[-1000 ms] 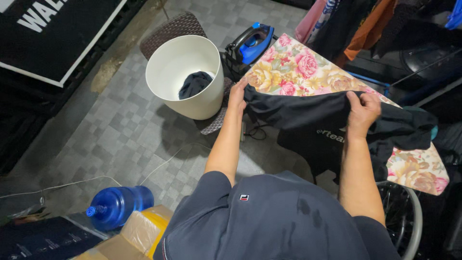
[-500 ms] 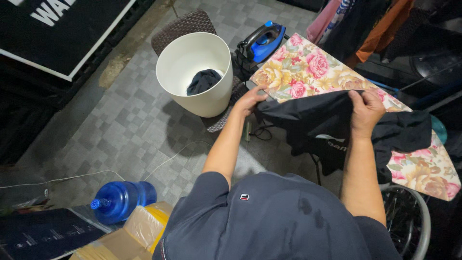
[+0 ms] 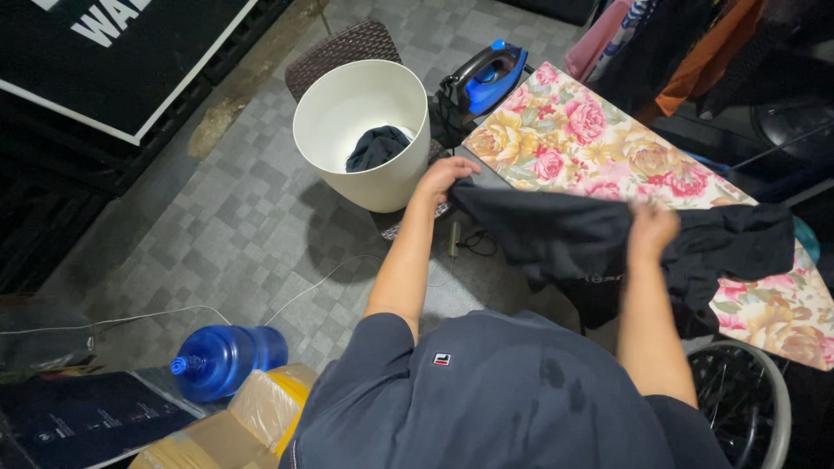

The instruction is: The person irons a black t-shirt on a floral-patterned ironing board. They repeatedly smooth the fabric, reposition the shirt, and use a blue steam iron to press different sections until the garment is flat.

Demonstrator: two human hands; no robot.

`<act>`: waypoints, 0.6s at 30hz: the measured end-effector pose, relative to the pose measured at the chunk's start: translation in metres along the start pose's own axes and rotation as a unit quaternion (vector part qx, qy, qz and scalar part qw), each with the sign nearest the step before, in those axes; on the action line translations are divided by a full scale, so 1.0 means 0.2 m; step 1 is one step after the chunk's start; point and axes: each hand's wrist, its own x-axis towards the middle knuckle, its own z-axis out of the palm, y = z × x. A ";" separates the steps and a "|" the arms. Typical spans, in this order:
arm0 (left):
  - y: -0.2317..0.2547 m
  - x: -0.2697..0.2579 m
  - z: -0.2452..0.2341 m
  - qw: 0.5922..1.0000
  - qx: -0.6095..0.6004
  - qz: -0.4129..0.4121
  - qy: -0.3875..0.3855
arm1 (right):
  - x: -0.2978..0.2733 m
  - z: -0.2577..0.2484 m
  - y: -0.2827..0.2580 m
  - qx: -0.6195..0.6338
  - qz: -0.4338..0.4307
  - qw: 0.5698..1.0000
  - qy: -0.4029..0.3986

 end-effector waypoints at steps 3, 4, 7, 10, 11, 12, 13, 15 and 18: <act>-0.01 0.05 -0.04 0.999 0.029 -0.010 0.040 | -0.37 0.25 0.00 0.033 0.119 0.982 -0.143; -0.01 0.06 -0.06 0.998 0.017 -0.002 0.054 | -0.48 0.35 -0.04 -0.049 0.236 0.921 -0.307; 0.01 0.09 -0.12 0.993 0.052 0.048 0.098 | -0.79 0.55 -0.20 -0.006 0.405 0.758 -0.511; 0.03 0.11 -0.16 0.983 0.081 0.093 0.133 | -0.76 0.56 -0.31 0.052 0.340 0.778 -0.526; 0.04 0.11 -0.18 0.983 0.089 0.097 0.128 | -0.69 0.53 -0.33 0.062 0.297 0.804 -0.511; 0.05 0.10 -0.19 0.982 0.098 0.101 0.124 | -0.58 0.49 -0.33 0.094 0.280 0.841 -0.453; 0.05 0.09 -0.21 0.982 0.107 0.105 0.119 | -0.47 0.43 -0.33 0.125 0.261 0.873 -0.393; 0.07 0.06 -0.22 0.985 0.115 0.088 0.093 | -0.29 0.25 -0.28 0.194 0.269 0.913 -0.238; 0.16 0.02 -0.19 0.995 0.069 0.051 0.045 | -0.09 0.10 -0.21 0.416 0.242 0.874 -0.063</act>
